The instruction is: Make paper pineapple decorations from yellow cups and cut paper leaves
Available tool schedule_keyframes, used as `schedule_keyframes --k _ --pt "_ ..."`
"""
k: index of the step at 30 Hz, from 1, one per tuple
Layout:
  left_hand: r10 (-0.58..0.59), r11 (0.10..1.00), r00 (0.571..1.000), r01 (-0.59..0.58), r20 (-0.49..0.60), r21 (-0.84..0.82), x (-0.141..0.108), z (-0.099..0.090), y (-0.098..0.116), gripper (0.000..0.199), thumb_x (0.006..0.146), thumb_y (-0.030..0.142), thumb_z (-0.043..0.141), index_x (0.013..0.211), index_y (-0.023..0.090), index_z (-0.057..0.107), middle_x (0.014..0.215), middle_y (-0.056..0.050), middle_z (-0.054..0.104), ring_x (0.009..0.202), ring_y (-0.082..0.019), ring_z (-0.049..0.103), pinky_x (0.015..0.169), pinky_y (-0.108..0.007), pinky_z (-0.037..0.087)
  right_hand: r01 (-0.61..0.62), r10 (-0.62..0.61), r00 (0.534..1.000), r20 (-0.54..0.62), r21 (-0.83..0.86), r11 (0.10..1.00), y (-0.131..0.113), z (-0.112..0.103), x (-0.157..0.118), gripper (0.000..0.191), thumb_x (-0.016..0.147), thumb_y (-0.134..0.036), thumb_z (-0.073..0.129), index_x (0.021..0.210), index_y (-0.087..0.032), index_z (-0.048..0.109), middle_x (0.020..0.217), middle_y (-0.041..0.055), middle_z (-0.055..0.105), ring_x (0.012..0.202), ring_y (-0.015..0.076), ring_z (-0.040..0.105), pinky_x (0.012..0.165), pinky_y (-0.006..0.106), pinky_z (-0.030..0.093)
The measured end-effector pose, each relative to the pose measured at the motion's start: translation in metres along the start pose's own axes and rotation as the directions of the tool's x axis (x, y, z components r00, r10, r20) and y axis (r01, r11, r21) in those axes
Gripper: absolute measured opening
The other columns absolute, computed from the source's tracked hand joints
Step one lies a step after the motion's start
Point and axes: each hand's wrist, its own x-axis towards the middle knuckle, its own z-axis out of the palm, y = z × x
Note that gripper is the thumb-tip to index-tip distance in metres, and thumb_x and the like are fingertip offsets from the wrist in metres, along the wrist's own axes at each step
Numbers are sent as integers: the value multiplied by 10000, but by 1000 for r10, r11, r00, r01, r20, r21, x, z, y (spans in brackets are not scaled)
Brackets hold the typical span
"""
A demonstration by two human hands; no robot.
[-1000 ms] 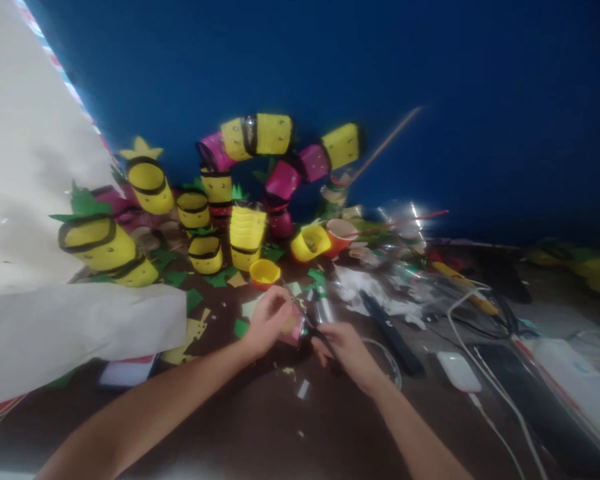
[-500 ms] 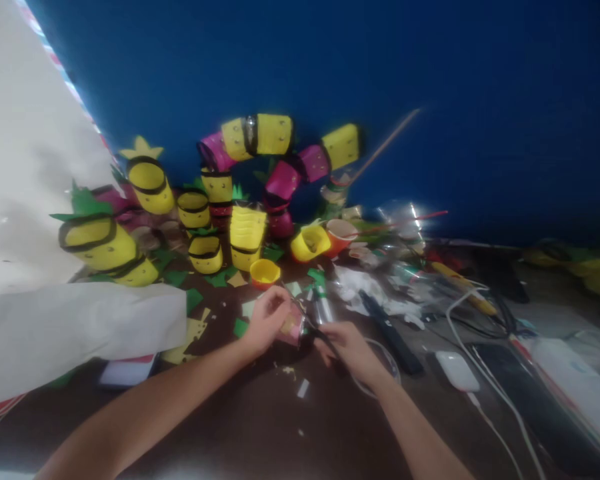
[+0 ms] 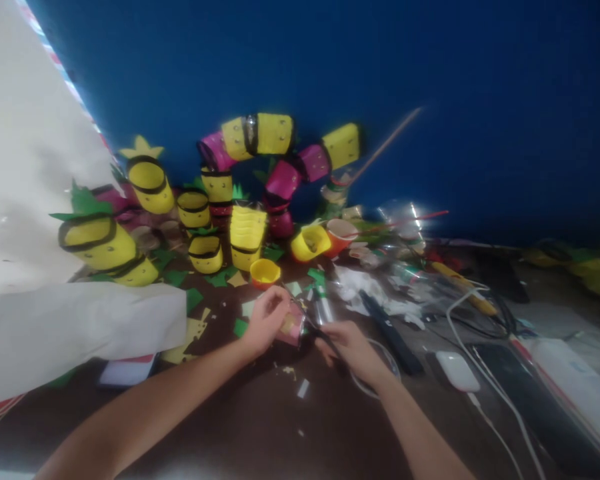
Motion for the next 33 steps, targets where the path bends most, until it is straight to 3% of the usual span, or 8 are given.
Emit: schedule_keyframes --k 10,33 --pt "-28 1000 999 28 -29 -4 -1 1 1 228 723 363 574 669 168 468 692 8 456 674 -120 425 626 -222 345 -6 5 1000 -13 -29 1000 -4 -3 -2 449 656 -541 618 503 -165 427 397 -48 432 386 62 393 411 199 249" --pt "31 999 998 -32 48 13 1 -2 -3 201 740 336 558 665 167 477 670 16 450 664 -121 419 626 -227 332 -42 41 999 16 30 999 3 1 0 403 665 -509 612 525 -160 466 391 -37 467 356 58 377 364 184 225"
